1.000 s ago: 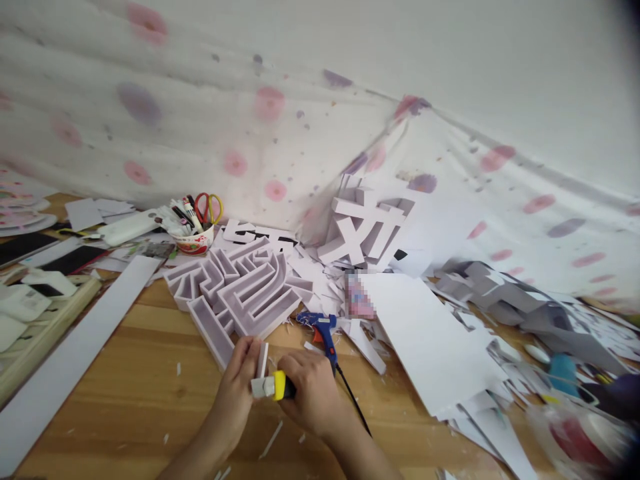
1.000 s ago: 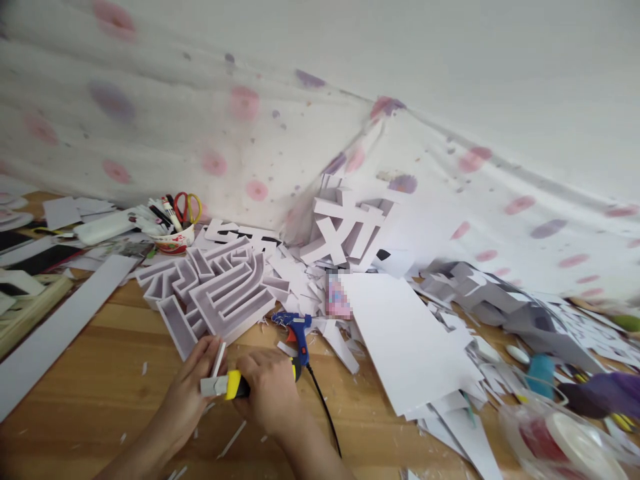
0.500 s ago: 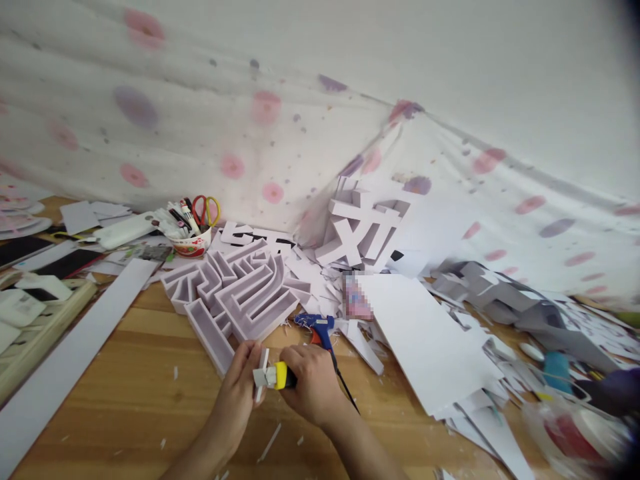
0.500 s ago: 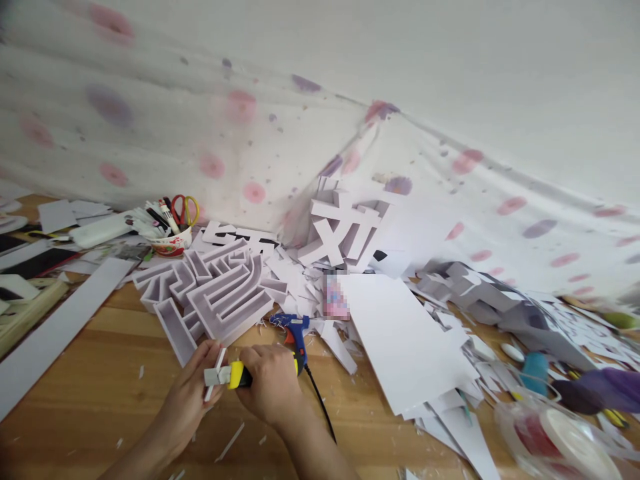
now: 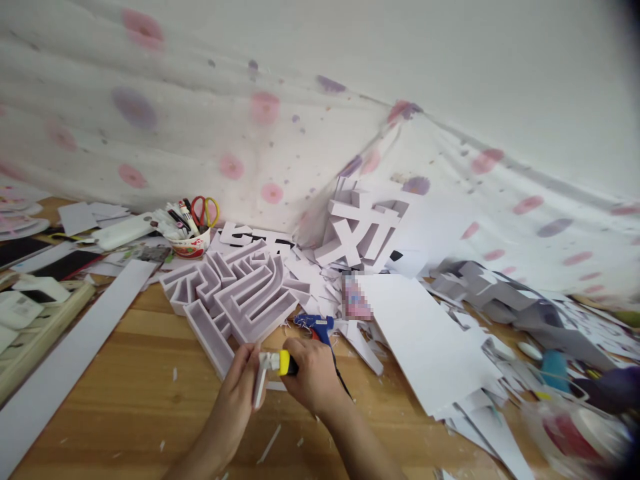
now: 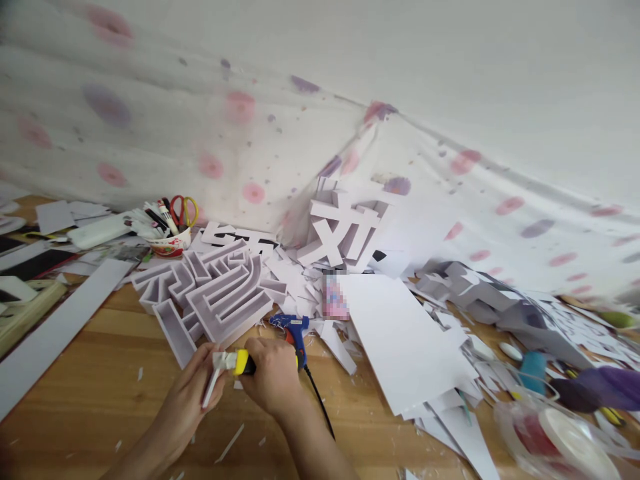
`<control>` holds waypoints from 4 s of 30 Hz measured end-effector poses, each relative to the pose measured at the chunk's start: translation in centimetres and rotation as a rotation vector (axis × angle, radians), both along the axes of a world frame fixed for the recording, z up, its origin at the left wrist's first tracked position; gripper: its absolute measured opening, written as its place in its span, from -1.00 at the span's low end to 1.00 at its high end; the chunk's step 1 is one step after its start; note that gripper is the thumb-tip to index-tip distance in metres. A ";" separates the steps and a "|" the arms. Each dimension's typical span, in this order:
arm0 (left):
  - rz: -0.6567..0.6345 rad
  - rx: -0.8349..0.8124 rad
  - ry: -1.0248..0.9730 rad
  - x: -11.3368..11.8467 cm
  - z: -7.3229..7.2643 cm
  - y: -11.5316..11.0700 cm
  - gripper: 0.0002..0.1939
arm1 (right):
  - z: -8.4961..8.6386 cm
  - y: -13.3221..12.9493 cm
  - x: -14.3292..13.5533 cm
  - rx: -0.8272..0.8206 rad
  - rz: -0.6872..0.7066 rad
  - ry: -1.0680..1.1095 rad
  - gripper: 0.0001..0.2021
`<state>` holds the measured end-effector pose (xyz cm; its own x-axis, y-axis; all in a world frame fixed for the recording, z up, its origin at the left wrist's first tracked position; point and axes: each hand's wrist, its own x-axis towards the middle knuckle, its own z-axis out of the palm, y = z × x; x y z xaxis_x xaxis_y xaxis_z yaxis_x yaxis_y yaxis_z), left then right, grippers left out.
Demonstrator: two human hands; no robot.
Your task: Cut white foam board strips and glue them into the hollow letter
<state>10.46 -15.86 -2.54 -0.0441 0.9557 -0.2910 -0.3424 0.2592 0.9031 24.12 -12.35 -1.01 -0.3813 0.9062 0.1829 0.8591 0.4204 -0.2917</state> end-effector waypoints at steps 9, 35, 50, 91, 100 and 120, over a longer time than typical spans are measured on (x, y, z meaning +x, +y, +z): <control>0.120 0.036 0.202 -0.2 0.3 0.1 -0.57 | -0.4 0.4 1.3 -0.136 -0.239 0.022 -0.87; 0.122 0.158 0.271 -1.7 -3.9 1.9 -0.62 | -4.4 -2.9 0.2 -0.305 -0.331 -0.061 -0.74; 0.080 0.226 0.511 -2.4 -5.2 1.3 -0.61 | -6.8 -0.2 6.5 -0.138 -0.676 0.262 -0.72; -0.021 0.003 0.057 -8.2 0.4 0.3 -0.53 | -1.5 1.5 -3.8 -0.325 0.189 0.638 -0.91; 0.085 0.272 0.791 -12.4 -2.0 1.3 -0.64 | -3.7 1.1 -5.8 -0.076 0.230 0.070 -0.85; -0.314 0.481 1.133 -12.3 -3.7 1.8 -0.78 | -7.7 0.7 -7.6 0.090 0.271 0.137 -0.73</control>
<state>-1.81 -14.03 -6.26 0.2062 0.9686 0.1389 0.6970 -0.2450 0.6739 16.55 -11.64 -8.67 -0.5731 0.7527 0.3239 0.6676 0.6581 -0.3481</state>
